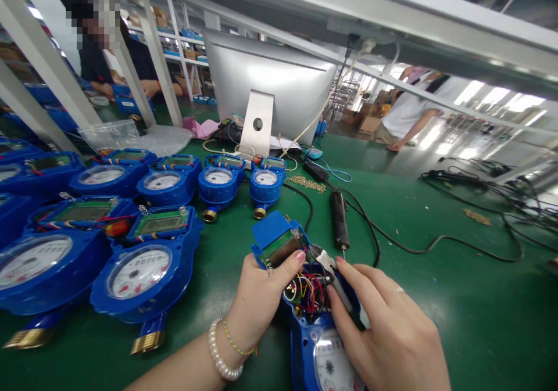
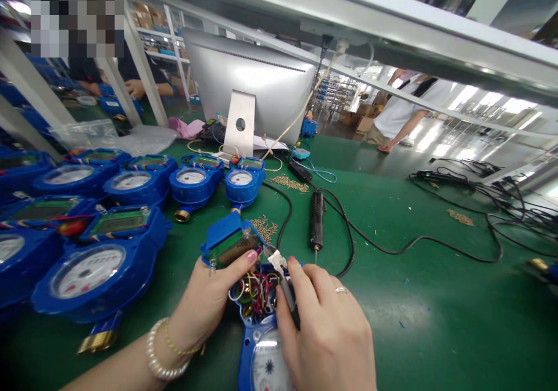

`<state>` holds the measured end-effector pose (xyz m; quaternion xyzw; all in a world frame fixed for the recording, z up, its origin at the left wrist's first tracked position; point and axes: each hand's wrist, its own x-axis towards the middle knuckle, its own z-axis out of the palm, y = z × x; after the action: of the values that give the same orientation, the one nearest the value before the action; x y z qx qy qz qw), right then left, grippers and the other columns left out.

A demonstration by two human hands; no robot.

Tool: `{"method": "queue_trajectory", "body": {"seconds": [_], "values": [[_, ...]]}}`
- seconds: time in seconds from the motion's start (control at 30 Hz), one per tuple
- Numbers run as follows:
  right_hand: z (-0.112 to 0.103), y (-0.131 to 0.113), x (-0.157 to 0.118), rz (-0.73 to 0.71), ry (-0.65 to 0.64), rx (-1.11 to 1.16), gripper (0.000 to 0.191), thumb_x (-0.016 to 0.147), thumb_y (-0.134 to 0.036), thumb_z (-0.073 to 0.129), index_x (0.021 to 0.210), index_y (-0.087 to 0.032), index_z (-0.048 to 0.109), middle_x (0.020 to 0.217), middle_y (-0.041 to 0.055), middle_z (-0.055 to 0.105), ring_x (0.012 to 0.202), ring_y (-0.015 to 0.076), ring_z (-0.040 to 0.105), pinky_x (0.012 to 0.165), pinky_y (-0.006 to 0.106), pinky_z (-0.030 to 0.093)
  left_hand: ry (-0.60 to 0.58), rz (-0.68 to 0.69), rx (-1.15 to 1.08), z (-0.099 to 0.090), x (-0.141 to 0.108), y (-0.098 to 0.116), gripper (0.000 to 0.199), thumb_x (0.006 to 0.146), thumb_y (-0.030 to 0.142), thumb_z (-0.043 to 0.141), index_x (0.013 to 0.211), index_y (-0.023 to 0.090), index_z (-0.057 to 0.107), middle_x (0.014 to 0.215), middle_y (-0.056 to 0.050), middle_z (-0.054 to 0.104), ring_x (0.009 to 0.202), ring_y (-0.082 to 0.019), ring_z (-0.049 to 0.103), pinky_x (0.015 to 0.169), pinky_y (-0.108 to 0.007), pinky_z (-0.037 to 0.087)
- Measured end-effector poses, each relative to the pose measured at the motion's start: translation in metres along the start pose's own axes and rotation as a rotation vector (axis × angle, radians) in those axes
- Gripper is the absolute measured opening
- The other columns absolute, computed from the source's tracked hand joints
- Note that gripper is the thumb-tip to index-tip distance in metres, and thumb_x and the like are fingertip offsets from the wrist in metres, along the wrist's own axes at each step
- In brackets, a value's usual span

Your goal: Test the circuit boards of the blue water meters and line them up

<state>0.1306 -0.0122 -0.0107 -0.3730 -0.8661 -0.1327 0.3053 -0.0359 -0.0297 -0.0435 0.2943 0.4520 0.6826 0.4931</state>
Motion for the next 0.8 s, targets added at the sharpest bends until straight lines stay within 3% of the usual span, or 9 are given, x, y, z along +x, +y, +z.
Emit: {"method": "queue_trajectory", "body": {"seconds": [0.1, 0.2, 0.53, 0.8], "values": [[-0.001, 0.003, 0.003, -0.007, -0.039, 0.001, 0.028, 0.092, -0.029, 0.050, 0.111, -0.014, 0.063, 0.097, 0.0047, 0.066, 0.080, 0.0176, 0.064, 0.069, 0.031, 0.049, 0.018, -0.014, 0.014, -0.001, 0.002, -0.001, 0.014, 0.077, 0.029, 0.073, 0.077, 0.014, 0.071, 0.075, 0.000, 0.073, 0.070, -0.013, 0.065, 0.070, -0.023, 0.054], [-0.003, 0.006, 0.005, -0.020, -0.078, 0.020, 0.027, 0.091, -0.029, 0.050, 0.110, -0.015, 0.063, 0.095, 0.0043, 0.066, 0.077, 0.0171, 0.064, 0.066, 0.031, 0.050, 0.013, -0.028, 0.016, -0.002, 0.003, 0.001, 0.018, 0.077, 0.030, 0.073, 0.086, 0.015, 0.072, 0.080, -0.002, 0.074, 0.075, -0.016, 0.066, 0.072, -0.025, 0.054], [-0.012, 0.014, 0.010, -0.072, -0.172, 0.070, 0.024, 0.091, -0.027, 0.050, 0.110, -0.018, 0.062, 0.090, 0.0027, 0.066, 0.072, 0.0158, 0.065, 0.060, 0.029, 0.051, -0.026, -0.015, 0.028, -0.004, 0.005, 0.004, 0.016, 0.079, 0.029, 0.070, 0.085, 0.014, 0.073, 0.080, -0.002, 0.074, 0.074, -0.015, 0.065, 0.073, -0.024, 0.053], [-0.011, 0.012, 0.008, -0.058, -0.085, -0.028, 0.027, 0.092, -0.032, 0.049, 0.110, -0.018, 0.063, 0.095, 0.0034, 0.066, 0.075, 0.0176, 0.064, 0.064, 0.032, 0.050, -0.025, -0.006, 0.021, -0.002, 0.004, 0.004, 0.021, 0.081, 0.030, 0.068, 0.094, 0.014, 0.073, 0.087, -0.004, 0.075, 0.082, -0.018, 0.067, 0.077, -0.026, 0.053]]}}
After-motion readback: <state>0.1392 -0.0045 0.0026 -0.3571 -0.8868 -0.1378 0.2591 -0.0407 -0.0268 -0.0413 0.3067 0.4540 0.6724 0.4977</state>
